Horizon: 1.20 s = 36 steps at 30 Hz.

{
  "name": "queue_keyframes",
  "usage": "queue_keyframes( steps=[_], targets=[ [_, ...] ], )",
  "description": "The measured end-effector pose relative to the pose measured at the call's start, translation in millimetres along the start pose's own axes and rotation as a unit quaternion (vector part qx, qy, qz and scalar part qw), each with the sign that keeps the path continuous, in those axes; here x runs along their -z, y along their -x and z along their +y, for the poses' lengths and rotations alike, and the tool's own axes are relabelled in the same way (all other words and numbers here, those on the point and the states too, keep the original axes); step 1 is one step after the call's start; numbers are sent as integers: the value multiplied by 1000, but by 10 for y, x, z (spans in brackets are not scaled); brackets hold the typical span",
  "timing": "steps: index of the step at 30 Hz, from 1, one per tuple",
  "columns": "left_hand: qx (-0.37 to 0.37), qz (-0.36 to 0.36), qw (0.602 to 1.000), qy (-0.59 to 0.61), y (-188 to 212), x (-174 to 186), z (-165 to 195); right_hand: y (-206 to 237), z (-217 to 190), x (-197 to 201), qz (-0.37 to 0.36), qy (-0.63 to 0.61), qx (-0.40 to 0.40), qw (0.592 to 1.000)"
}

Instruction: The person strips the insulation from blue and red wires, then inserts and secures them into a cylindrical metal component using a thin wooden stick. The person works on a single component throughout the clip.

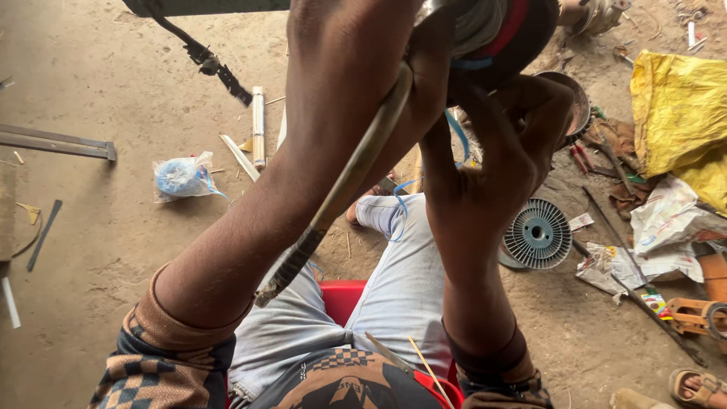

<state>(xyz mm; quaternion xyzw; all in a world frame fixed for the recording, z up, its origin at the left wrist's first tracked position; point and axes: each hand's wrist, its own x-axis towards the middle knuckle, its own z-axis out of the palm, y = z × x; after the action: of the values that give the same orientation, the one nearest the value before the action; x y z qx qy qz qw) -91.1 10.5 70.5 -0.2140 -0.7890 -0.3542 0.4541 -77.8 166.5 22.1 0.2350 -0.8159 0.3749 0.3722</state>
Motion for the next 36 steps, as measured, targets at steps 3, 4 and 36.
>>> queue_keyframes(
  steps=[3,4,36],
  targets=[
    [-20,2,1000,-10,39,32,-27,48,-111,24,-18,-8,-14,1000],
    [-27,2,999,-22,51,48,-30,88,-151,33,-20,-18,-18,999],
    [-48,-2,998,32,20,-84,-65,429,-215,136,-47,-137,-107,984]
  ],
)
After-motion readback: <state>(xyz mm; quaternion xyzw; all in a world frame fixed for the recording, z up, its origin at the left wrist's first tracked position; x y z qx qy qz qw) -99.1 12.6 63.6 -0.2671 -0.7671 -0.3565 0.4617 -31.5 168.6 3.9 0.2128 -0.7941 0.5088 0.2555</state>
